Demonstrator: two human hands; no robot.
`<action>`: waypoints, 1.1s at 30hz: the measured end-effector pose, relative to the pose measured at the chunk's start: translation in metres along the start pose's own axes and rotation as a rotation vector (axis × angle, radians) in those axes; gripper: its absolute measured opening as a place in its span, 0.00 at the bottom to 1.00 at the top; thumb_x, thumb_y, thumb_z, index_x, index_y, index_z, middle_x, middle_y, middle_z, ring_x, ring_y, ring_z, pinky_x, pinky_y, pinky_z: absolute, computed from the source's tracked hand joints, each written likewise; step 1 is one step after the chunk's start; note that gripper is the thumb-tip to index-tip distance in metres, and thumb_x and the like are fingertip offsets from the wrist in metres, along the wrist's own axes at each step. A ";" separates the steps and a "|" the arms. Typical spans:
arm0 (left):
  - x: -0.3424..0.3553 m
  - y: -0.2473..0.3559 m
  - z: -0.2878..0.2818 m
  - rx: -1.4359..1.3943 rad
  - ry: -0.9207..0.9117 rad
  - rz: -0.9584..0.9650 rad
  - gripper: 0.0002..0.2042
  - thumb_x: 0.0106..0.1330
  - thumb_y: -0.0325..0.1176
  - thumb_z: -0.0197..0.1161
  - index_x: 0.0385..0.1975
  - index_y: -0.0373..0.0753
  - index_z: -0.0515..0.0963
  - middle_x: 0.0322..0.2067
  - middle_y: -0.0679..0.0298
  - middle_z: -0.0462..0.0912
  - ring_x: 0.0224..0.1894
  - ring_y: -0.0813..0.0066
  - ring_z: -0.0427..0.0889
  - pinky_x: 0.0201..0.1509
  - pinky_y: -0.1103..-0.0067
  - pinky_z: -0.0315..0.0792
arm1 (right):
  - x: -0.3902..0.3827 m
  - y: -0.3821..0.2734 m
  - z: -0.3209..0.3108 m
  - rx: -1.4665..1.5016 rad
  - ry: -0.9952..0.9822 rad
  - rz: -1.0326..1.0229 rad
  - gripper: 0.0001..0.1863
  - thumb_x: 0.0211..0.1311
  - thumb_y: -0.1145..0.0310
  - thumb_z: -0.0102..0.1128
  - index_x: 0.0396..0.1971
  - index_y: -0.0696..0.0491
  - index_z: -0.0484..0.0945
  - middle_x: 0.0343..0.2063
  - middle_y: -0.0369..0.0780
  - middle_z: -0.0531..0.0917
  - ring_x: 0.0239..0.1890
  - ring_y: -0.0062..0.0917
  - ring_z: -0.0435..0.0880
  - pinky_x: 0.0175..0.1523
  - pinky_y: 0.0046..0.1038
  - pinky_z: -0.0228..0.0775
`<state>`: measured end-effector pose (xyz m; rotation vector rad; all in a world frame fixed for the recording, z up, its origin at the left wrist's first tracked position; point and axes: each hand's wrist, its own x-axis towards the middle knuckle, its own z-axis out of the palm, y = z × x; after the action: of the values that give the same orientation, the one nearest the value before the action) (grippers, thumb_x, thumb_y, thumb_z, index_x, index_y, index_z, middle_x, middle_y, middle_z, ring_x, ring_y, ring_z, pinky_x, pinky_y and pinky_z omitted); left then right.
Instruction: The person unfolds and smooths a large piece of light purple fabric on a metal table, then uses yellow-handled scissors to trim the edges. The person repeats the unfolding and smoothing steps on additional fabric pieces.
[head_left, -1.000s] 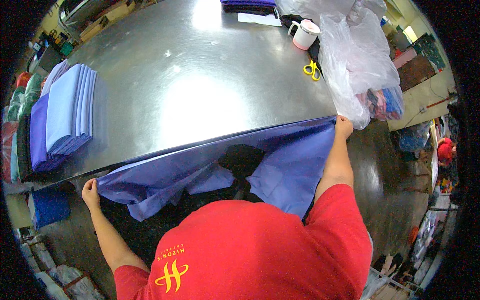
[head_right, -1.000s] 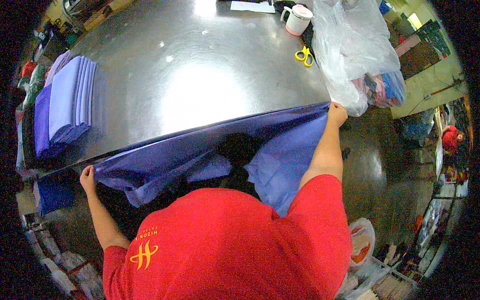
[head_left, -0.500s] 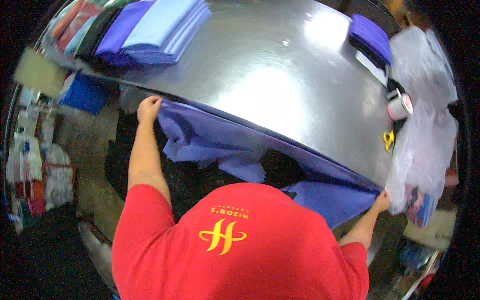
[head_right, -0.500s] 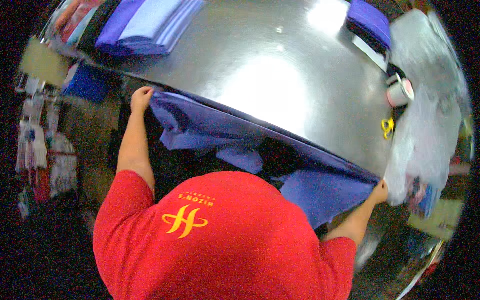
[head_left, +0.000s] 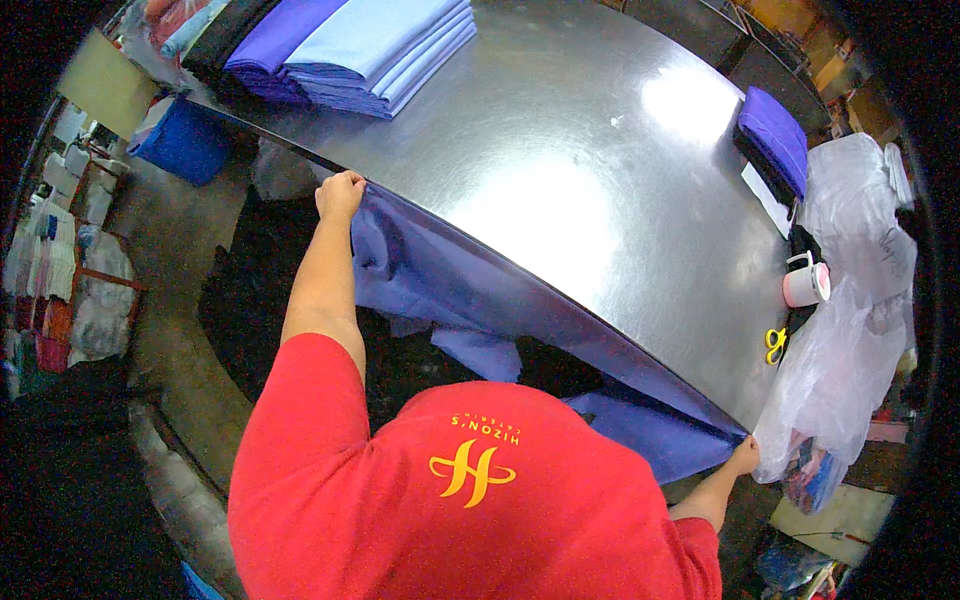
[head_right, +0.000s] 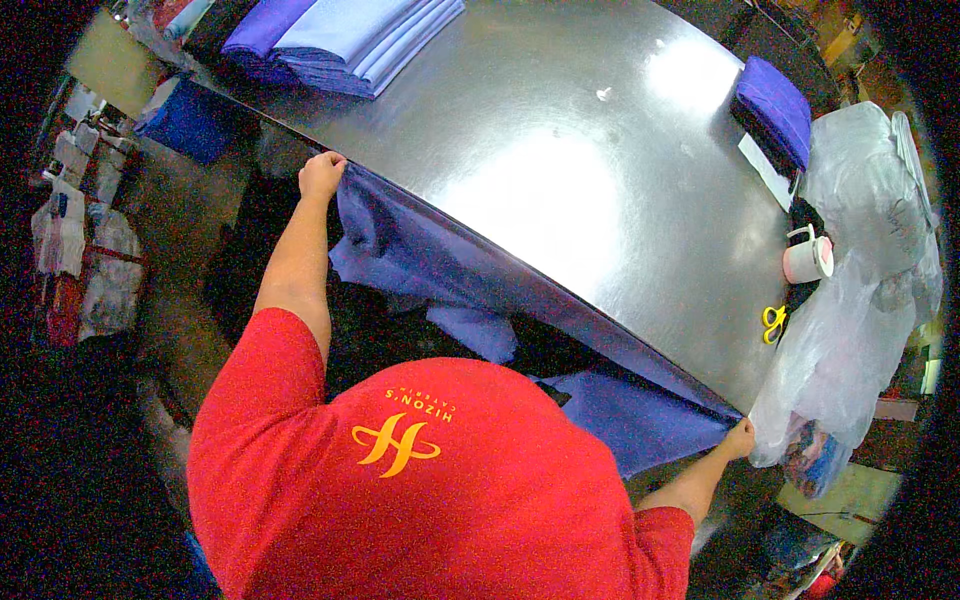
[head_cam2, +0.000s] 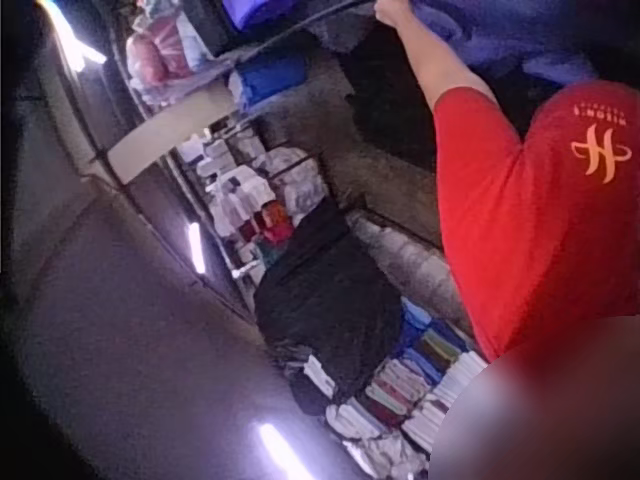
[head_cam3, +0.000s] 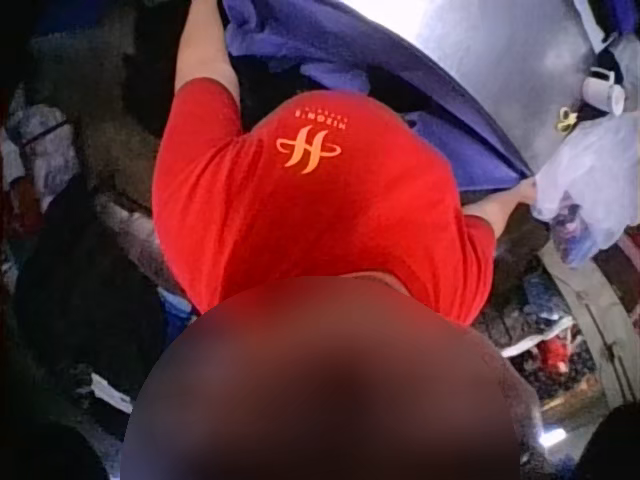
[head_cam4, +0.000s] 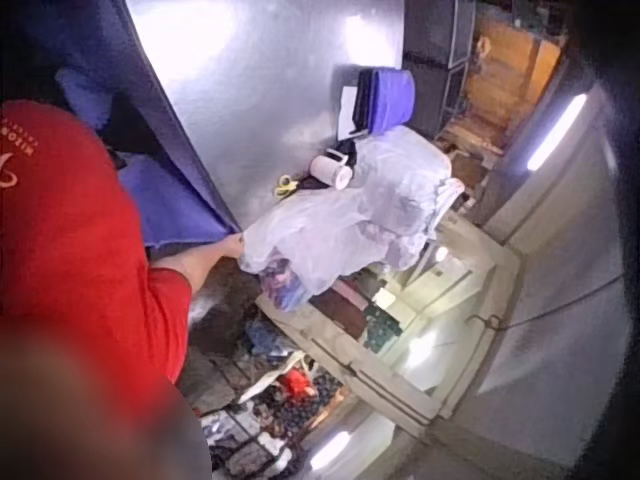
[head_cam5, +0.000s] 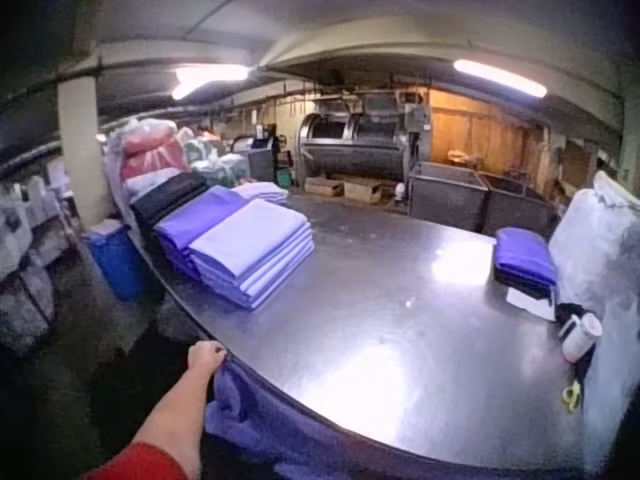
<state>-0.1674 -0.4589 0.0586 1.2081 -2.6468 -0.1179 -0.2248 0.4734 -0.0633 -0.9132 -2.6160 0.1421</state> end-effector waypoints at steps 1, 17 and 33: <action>0.001 0.001 0.002 0.006 0.001 0.006 0.09 0.55 0.42 0.59 0.31 0.50 0.82 0.32 0.62 0.82 0.38 0.64 0.80 0.43 0.70 0.71 | 0.001 0.000 0.000 0.007 -0.002 0.000 0.18 0.51 0.51 0.57 0.32 0.49 0.83 0.28 0.44 0.83 0.31 0.40 0.81 0.38 0.39 0.72; 0.003 -0.001 0.011 0.008 -0.051 0.017 0.09 0.54 0.42 0.57 0.31 0.50 0.82 0.32 0.62 0.82 0.37 0.62 0.80 0.42 0.68 0.71 | 0.001 0.006 -0.003 0.024 -0.004 0.016 0.19 0.51 0.54 0.54 0.30 0.54 0.83 0.29 0.46 0.83 0.33 0.41 0.81 0.40 0.39 0.71; -0.205 0.183 0.008 -0.797 -1.014 1.233 0.06 0.47 0.31 0.58 0.23 0.36 0.76 0.23 0.57 0.77 0.28 0.62 0.78 0.32 0.72 0.71 | -0.303 -0.320 -0.134 0.931 -0.731 -0.960 0.20 0.49 0.71 0.61 0.45 0.53 0.74 0.40 0.43 0.79 0.46 0.35 0.76 0.54 0.31 0.65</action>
<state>-0.1739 -0.1839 0.0452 -1.0000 -2.9010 -1.6168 -0.1418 0.0311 0.0362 0.8340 -2.7009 1.4454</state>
